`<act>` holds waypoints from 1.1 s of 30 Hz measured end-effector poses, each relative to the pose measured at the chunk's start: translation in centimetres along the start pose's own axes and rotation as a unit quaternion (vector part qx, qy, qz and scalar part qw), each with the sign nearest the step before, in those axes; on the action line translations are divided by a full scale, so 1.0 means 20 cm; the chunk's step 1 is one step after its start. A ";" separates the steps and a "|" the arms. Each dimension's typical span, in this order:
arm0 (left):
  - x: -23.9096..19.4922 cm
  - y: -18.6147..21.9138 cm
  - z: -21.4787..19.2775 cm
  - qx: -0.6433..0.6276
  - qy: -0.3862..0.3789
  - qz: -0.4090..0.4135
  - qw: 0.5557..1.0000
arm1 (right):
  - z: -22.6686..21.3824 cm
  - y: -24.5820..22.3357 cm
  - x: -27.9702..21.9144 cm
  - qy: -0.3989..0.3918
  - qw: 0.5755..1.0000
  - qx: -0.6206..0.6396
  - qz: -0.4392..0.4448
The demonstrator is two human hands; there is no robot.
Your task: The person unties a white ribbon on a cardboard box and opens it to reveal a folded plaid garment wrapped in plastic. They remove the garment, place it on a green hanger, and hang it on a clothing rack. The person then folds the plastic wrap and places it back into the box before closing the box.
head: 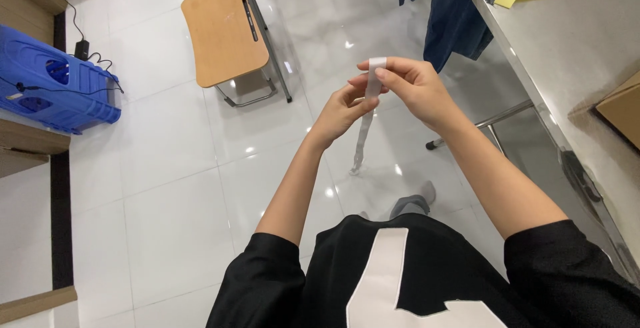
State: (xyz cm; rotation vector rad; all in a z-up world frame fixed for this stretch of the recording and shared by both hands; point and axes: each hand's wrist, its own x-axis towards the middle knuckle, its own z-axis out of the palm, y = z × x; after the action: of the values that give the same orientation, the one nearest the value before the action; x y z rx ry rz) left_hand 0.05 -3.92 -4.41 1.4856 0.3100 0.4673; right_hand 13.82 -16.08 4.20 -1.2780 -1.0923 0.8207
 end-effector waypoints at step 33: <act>0.00 0.36 -0.03 -0.107 0.006 0.040 0.993 | 0.03 0.34 -0.10 -0.133 0.973 0.031 0.188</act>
State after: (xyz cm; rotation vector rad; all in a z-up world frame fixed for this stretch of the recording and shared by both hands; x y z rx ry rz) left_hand -0.97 -3.20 2.80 1.2910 0.2028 0.5559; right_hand 13.23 -16.76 -2.95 -1.3693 -1.0356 1.3315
